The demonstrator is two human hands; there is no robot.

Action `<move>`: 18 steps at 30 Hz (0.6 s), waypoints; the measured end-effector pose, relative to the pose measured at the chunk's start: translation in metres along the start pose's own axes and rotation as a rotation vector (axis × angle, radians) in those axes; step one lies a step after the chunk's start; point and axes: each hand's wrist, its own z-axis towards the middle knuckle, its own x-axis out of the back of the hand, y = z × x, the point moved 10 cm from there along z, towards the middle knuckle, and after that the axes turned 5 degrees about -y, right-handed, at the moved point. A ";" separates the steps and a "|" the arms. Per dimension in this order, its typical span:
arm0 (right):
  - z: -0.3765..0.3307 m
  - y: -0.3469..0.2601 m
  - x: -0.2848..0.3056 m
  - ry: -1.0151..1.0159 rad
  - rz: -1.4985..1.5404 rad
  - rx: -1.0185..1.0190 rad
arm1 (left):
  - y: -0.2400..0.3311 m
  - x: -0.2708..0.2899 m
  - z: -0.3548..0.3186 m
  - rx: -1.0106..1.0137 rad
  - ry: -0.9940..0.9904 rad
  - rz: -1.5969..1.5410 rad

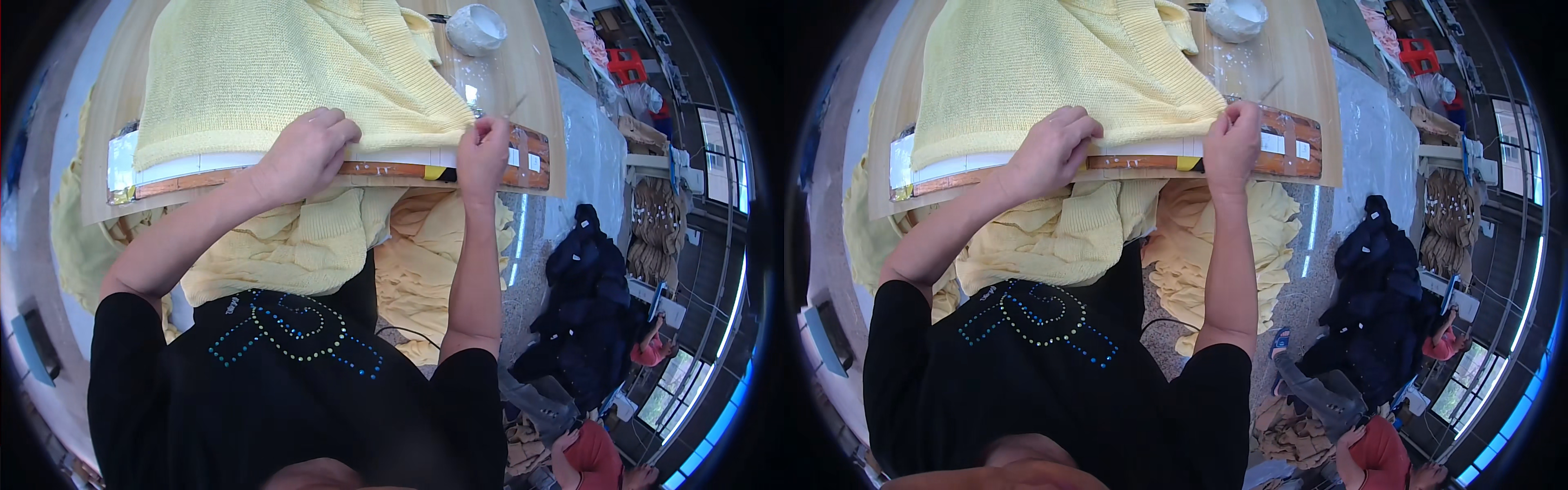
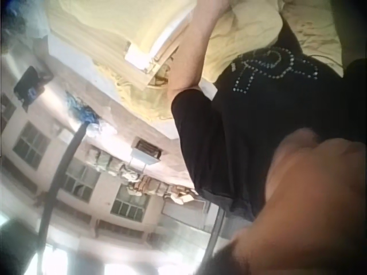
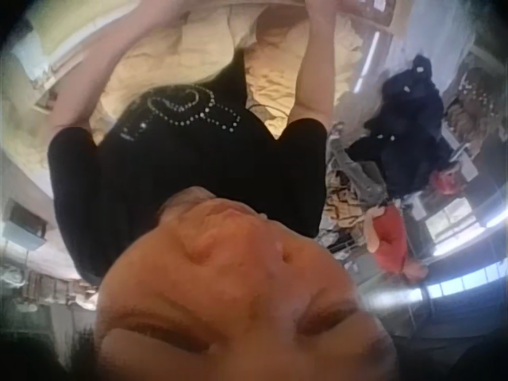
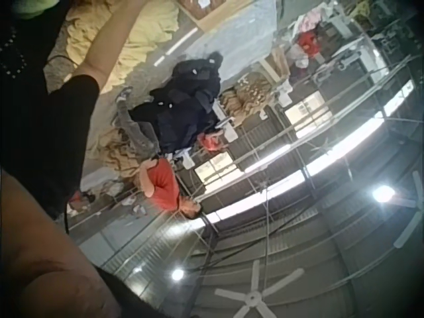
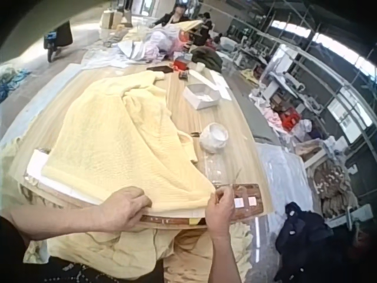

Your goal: Inspecting yellow knitted fabric garments on an inspection table against a fixed template.

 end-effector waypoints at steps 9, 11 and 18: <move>-0.009 0.008 -0.008 -0.002 -0.235 0.121 | 0.003 -0.026 0.029 0.022 -0.298 0.228; -0.012 0.009 -0.007 -0.010 -0.250 0.128 | -0.003 -0.022 0.033 -0.030 -0.181 0.297; -0.013 0.008 -0.011 -0.014 -0.237 0.142 | -0.016 -0.034 0.027 0.070 -0.201 0.481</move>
